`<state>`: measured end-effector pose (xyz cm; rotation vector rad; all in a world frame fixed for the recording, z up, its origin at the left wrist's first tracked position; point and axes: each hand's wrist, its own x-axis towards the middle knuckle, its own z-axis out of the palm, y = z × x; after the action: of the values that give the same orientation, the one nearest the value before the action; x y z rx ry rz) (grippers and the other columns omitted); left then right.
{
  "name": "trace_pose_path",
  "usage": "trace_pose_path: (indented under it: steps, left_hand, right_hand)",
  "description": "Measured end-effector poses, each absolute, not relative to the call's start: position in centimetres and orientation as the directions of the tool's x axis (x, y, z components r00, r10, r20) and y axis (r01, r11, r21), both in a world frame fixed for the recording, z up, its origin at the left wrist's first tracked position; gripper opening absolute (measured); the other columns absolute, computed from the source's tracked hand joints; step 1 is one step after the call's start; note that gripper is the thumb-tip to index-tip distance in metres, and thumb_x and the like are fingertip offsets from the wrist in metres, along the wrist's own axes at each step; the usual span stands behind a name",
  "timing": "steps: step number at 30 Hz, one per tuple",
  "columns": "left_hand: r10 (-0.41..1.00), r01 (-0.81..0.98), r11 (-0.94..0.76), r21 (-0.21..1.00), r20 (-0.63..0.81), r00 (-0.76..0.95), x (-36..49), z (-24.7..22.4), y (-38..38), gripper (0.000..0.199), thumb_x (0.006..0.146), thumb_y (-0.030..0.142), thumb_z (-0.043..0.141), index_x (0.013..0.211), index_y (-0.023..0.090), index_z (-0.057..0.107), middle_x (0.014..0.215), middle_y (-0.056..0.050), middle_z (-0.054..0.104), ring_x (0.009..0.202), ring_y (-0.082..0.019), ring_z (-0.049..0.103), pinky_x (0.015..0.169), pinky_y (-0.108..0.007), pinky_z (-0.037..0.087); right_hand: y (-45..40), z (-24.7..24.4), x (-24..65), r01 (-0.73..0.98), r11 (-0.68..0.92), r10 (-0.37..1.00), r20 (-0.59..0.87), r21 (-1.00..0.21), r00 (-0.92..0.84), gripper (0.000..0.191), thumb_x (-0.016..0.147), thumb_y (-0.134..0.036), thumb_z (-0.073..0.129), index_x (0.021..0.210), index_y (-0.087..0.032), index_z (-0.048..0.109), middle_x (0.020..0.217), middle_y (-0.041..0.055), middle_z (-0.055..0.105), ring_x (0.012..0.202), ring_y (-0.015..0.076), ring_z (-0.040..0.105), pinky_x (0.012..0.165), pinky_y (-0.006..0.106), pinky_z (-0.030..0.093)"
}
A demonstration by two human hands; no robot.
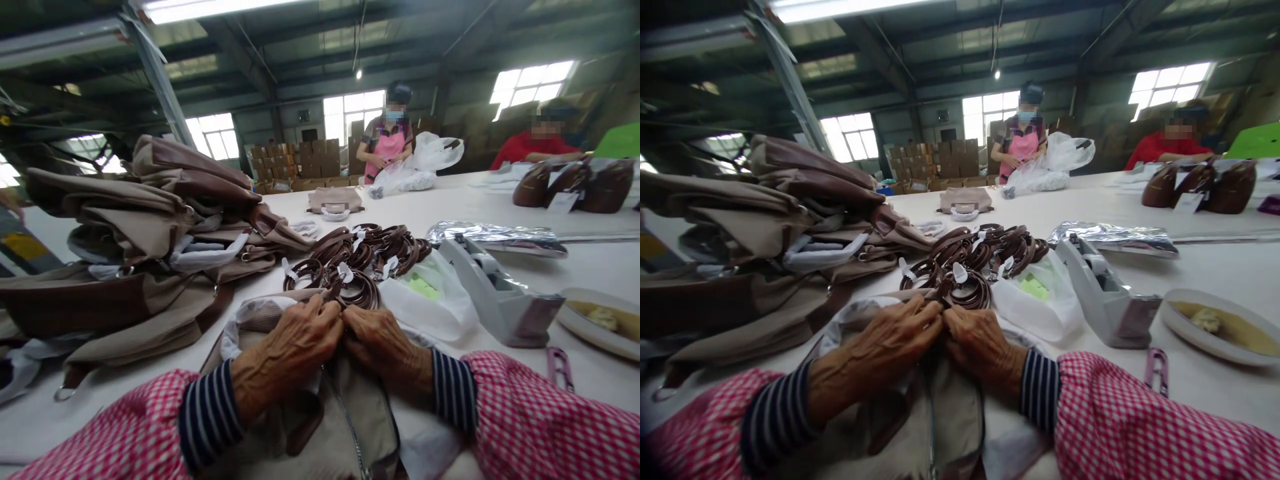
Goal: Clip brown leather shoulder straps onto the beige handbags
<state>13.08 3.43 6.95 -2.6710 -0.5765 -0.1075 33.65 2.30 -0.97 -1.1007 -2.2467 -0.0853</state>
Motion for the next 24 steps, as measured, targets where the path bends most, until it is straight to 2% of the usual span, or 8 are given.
trace_pose_path:
  steps: [2,4,6,8,11,15,21,24]
  left_hand:
    - [0.284,0.341,-0.83,-0.442,0.192,0.94,13.1,6.1,4.1,0.024,0.095,0.005,0.054,0.113,0.016,0.066,0.132,-0.013,0.064,0.127,-0.034,0.056,0.103,-0.056,0.049]
    - [0.228,0.308,-0.864,-0.399,0.235,0.945,13.0,5.6,5.3,0.018,0.097,0.011,0.058,0.11,0.018,0.068,0.138,-0.011,0.062,0.138,-0.035,0.047,0.115,-0.063,0.038]
    - [0.258,0.324,-0.913,-0.249,0.264,0.929,12.9,5.4,6.5,0.007,0.098,0.022,0.063,0.102,0.019,0.069,0.123,-0.008,0.068,0.131,-0.032,0.052,0.113,-0.056,0.043]
    - [0.338,0.374,-0.922,-0.1,0.264,0.903,12.9,5.4,7.5,0.01,0.098,0.029,0.066,0.095,0.019,0.068,0.105,-0.006,0.068,0.117,-0.028,0.056,0.1,-0.045,0.051]
    - [0.405,0.414,-0.91,0.024,0.266,0.875,12.9,5.4,8.4,0.012,0.096,0.03,0.07,0.09,0.02,0.066,0.1,-0.004,0.066,0.105,-0.024,0.054,0.087,-0.038,0.052]
    - [0.434,0.398,-0.901,0.175,0.335,0.836,12.4,4.7,8.8,0.005,0.096,0.026,0.069,0.093,0.023,0.072,0.096,-0.002,0.067,0.105,-0.022,0.052,0.085,-0.035,0.05]
    - [0.444,0.395,-0.896,0.204,0.407,0.798,12.2,3.9,8.3,0.012,0.098,0.019,0.064,0.094,0.022,0.075,0.095,-0.002,0.07,0.106,-0.022,0.055,0.089,-0.036,0.052]
    - [0.472,0.407,-0.881,0.239,0.465,0.749,11.6,3.7,7.9,0.015,0.099,0.019,0.063,0.087,0.02,0.071,0.092,-0.003,0.069,0.11,-0.024,0.056,0.093,-0.038,0.052]
  right_hand:
    - [2.6,-1.2,33.6,0.7,0.671,0.679,0.581,-0.243,-0.449,0.011,0.095,-0.014,0.051,0.103,-0.017,0.057,0.1,0.0108,0.072,0.083,0.0197,0.067,0.068,0.029,0.046]
    - [2.8,-1.4,33.5,0.695,0.676,0.665,0.608,-0.244,-0.434,0.011,0.096,-0.013,0.05,0.102,-0.017,0.057,0.099,0.0102,0.072,0.083,0.019,0.067,0.07,0.028,0.047]
    - [2.9,-1.3,33.4,0.722,0.661,0.655,0.627,-0.205,-0.422,0.009,0.095,-0.013,0.051,0.092,-0.018,0.057,0.087,0.0061,0.069,0.073,0.0167,0.064,0.065,0.027,0.044]
    - [3.0,-1.2,33.3,0.742,0.653,0.641,0.632,-0.152,-0.435,0.012,0.095,-0.012,0.051,0.086,-0.019,0.056,0.079,0.0029,0.065,0.066,0.0149,0.059,0.061,0.026,0.04]
    - [3.2,-0.7,33.2,0.739,0.667,0.604,0.653,-0.099,-0.458,0.013,0.096,-0.013,0.051,0.085,-0.019,0.055,0.077,0.0023,0.064,0.065,0.0143,0.057,0.059,0.026,0.037]
    - [3.4,-0.1,32.8,0.724,0.683,0.583,0.665,-0.09,-0.467,0.015,0.099,-0.014,0.05,0.086,-0.019,0.056,0.077,0.0021,0.064,0.064,0.0138,0.056,0.059,0.027,0.036]
    - [3.8,1.5,33.3,0.642,0.712,0.651,0.611,-0.284,-0.451,0.01,0.099,-0.015,0.056,0.091,-0.018,0.061,0.082,0.0025,0.067,0.071,0.0148,0.063,0.065,0.025,0.043]
    - [4.2,4.1,35.8,0.684,0.628,0.699,0.657,-0.372,-0.284,0.01,0.098,-0.017,0.058,0.093,-0.018,0.066,0.086,0.0038,0.071,0.075,0.0159,0.065,0.068,0.026,0.046]
